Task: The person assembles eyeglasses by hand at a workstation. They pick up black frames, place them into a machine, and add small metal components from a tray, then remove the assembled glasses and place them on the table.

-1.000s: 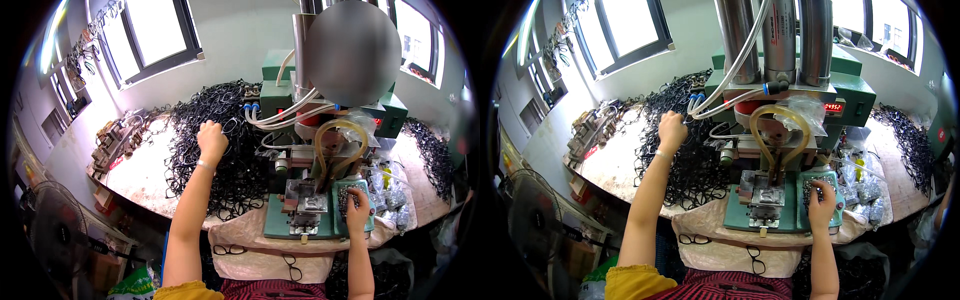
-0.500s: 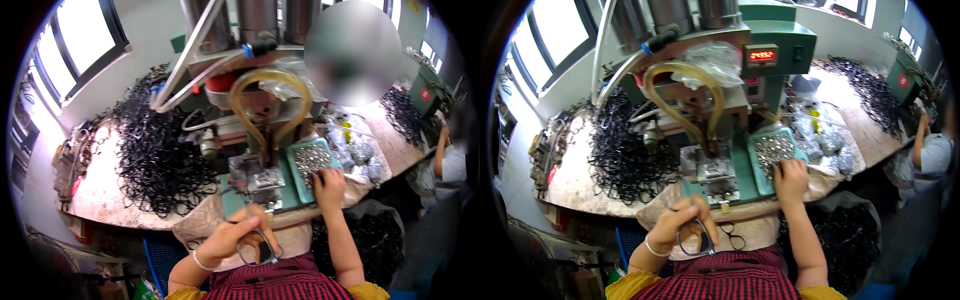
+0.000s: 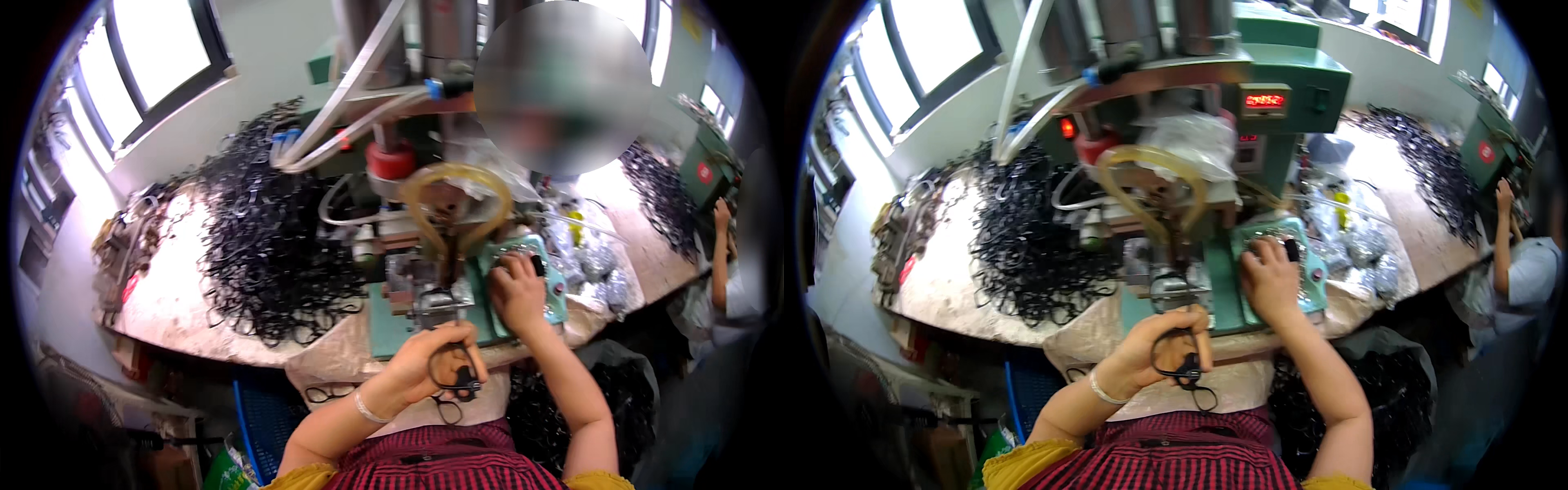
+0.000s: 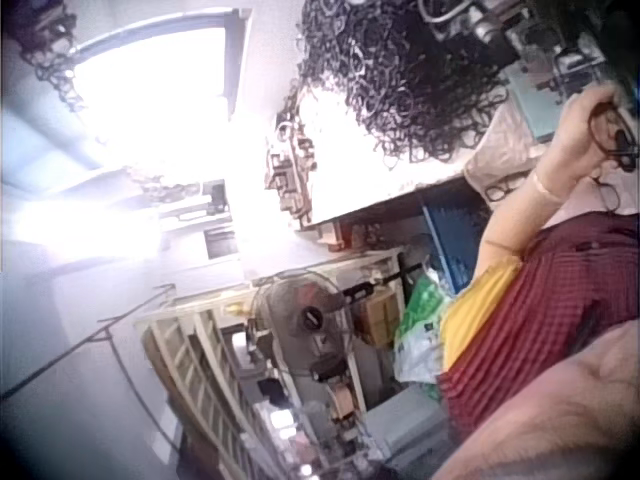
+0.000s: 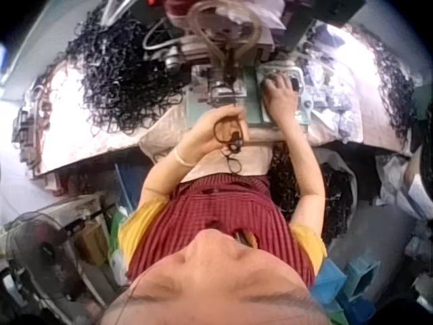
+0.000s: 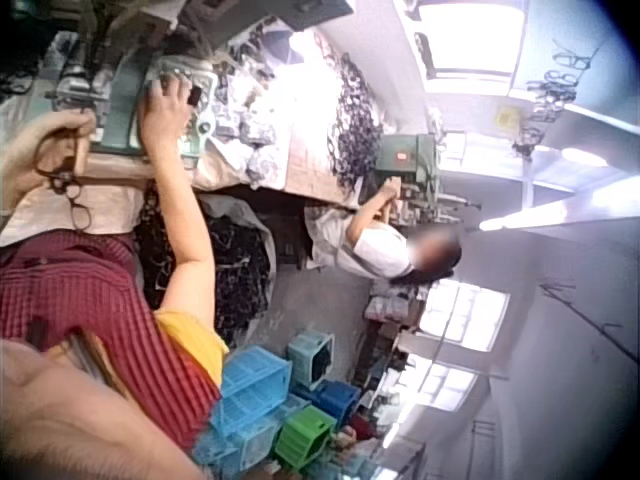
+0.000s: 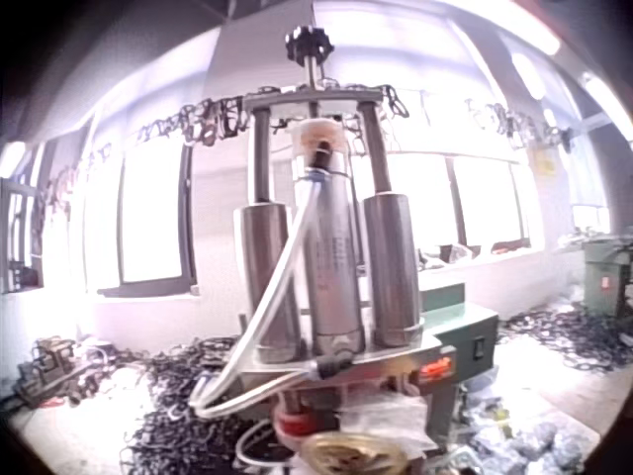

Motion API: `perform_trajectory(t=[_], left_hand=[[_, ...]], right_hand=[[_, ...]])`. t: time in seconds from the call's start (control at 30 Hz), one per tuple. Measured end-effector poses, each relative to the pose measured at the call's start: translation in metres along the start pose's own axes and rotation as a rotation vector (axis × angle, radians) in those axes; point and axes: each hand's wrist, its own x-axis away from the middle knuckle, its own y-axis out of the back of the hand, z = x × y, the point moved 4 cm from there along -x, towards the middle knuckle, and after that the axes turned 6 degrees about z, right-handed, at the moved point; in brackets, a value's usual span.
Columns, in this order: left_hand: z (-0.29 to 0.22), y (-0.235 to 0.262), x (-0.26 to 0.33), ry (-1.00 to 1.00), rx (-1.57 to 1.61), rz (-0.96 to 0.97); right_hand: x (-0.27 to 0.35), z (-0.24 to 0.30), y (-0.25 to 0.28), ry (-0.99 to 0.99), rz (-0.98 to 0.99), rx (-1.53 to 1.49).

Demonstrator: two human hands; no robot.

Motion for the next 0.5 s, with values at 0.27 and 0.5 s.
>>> perform_trajectory(t=[0.27,0.5], left_hand=[[-0.001,0.035,0.107,-0.494,-0.792,-0.494],[-0.166,0.009,0.16,-1.322,-1.963,-1.404]], right_hand=[[0.054,-0.057,0.009,-0.594,-0.422,-0.892],[0.024,-0.034,-0.024,-0.615,-0.466,-1.194]])
